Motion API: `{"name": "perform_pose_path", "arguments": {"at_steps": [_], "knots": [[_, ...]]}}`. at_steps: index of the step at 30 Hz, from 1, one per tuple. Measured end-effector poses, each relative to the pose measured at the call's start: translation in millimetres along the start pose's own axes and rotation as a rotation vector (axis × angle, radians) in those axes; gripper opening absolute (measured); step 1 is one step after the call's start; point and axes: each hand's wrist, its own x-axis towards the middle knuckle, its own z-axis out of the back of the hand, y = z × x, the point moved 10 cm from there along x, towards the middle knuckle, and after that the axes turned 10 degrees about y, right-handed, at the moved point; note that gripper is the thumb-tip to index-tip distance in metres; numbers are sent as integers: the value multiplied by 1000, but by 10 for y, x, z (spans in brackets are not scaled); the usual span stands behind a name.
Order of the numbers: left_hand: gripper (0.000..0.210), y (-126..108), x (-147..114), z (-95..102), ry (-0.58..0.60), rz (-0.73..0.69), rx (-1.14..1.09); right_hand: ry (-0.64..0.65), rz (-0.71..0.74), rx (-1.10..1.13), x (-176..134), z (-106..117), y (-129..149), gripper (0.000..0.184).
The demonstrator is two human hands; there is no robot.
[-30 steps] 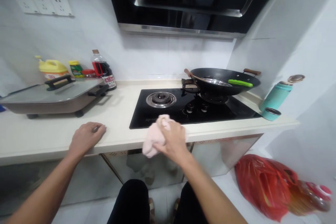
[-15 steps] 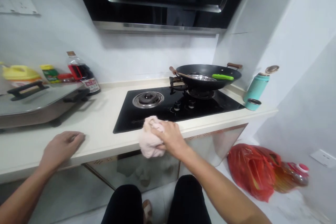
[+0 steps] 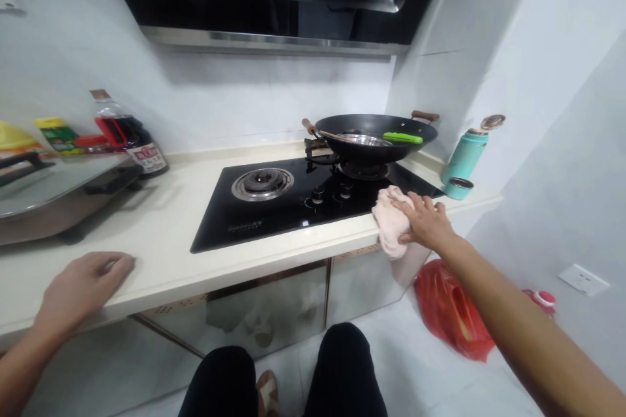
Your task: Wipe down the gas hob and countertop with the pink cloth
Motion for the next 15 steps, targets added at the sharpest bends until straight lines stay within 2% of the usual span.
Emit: {"name": "perform_pose_path", "arguments": {"at_steps": [3, 7, 11, 15], "knots": [[53, -18, -11, 3, -8, 7, -8, -55, -42, -31, -77, 21, -84, 95], [52, -37, -12, -13, -1, 5, -22, -100, 9, -49, -144, 118, 224, 85], [56, 0, -3, -63, 48, 28, -76, -130, 140, -35, -161, 346, 849, 80], [53, -3, -28, -47, 54, 31, -165, -135, 310, 19, -176, 682, 1674, 82]]}}
